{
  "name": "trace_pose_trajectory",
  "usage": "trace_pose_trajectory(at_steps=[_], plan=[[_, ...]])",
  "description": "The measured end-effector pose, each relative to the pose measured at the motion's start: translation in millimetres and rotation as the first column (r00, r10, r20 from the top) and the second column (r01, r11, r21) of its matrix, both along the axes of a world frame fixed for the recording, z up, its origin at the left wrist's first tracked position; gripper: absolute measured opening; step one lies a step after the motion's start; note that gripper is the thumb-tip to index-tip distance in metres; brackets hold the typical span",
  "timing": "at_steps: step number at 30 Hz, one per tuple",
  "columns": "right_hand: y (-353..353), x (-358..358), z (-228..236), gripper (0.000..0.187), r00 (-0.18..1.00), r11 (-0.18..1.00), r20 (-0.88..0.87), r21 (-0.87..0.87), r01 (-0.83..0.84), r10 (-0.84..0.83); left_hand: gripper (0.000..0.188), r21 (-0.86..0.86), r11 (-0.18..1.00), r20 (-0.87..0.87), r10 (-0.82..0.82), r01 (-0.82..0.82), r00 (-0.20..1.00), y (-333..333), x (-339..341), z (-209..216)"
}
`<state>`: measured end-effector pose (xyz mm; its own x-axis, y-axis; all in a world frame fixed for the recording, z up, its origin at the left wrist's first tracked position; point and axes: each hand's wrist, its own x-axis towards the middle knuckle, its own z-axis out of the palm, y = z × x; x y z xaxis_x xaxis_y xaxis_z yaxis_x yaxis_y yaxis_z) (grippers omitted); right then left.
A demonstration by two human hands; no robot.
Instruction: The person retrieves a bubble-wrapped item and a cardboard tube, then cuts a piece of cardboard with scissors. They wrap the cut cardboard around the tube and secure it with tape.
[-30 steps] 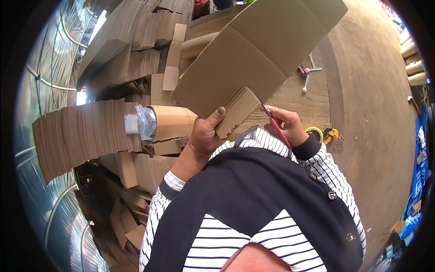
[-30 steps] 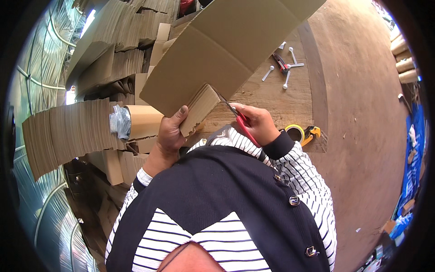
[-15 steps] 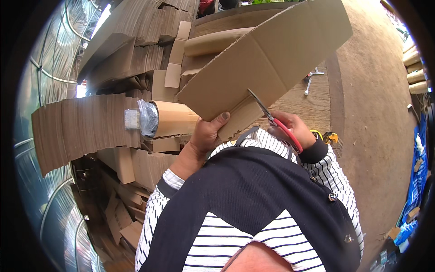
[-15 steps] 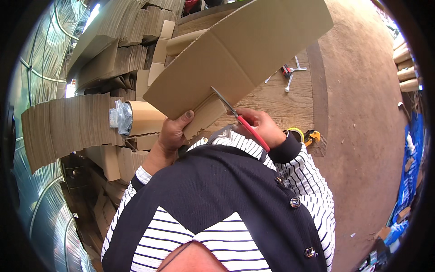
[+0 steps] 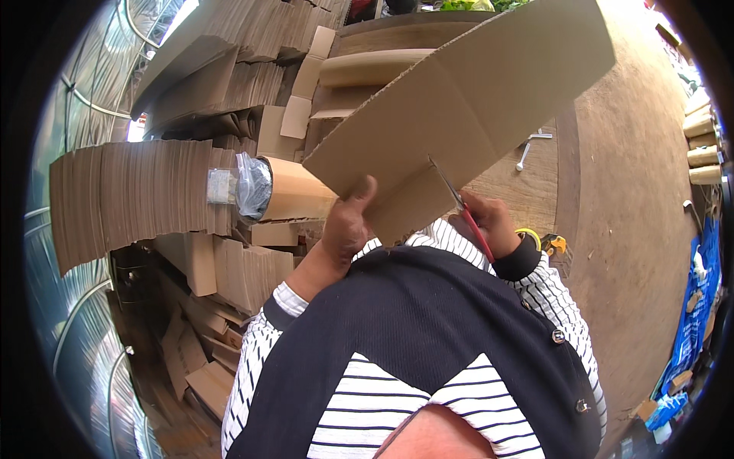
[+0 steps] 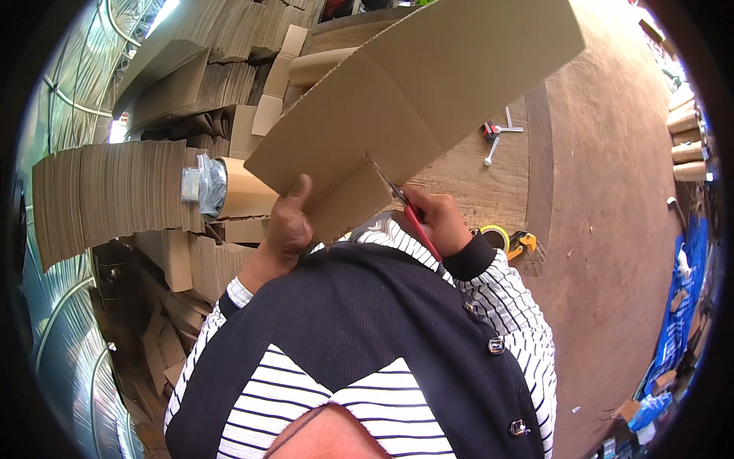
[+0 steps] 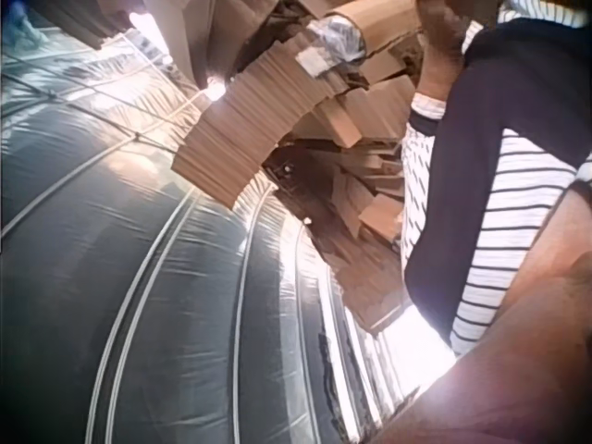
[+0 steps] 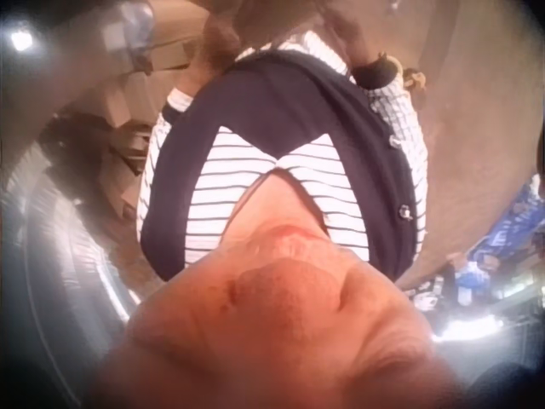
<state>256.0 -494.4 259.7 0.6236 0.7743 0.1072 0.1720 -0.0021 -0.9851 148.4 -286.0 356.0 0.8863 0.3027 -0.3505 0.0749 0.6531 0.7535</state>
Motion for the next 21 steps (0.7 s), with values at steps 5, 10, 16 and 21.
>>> trace_pose_trajectory(at_steps=[5,10,16,21], plan=[[3.5,4.4,-8.2,0.032,0.995,0.999,-0.082,0.011,-0.049,0.049,0.034,0.348,0.932,0.096,0.073,-0.103,0.993,4.2,7.6,-8.0],[-8.4,10.5,41.7,0.035,0.785,0.969,-0.6,-0.061,-0.239,0.156,0.032,0.38,0.92,0.072,0.076,-0.098,0.994,9.6,6.9,-13.1],[-14.4,16.9,44.1,0.036,0.708,0.962,-0.673,0.02,-0.273,0.215,0.031,0.303,0.949,0.055,0.072,-0.085,0.996,14.1,6.2,-21.5],[-10.9,26.8,38.7,0.037,0.78,0.944,-0.567,-0.015,-0.33,0.264,0.032,0.166,0.983,0.034,0.073,-0.078,0.997,11.8,6.2,-27.1]])
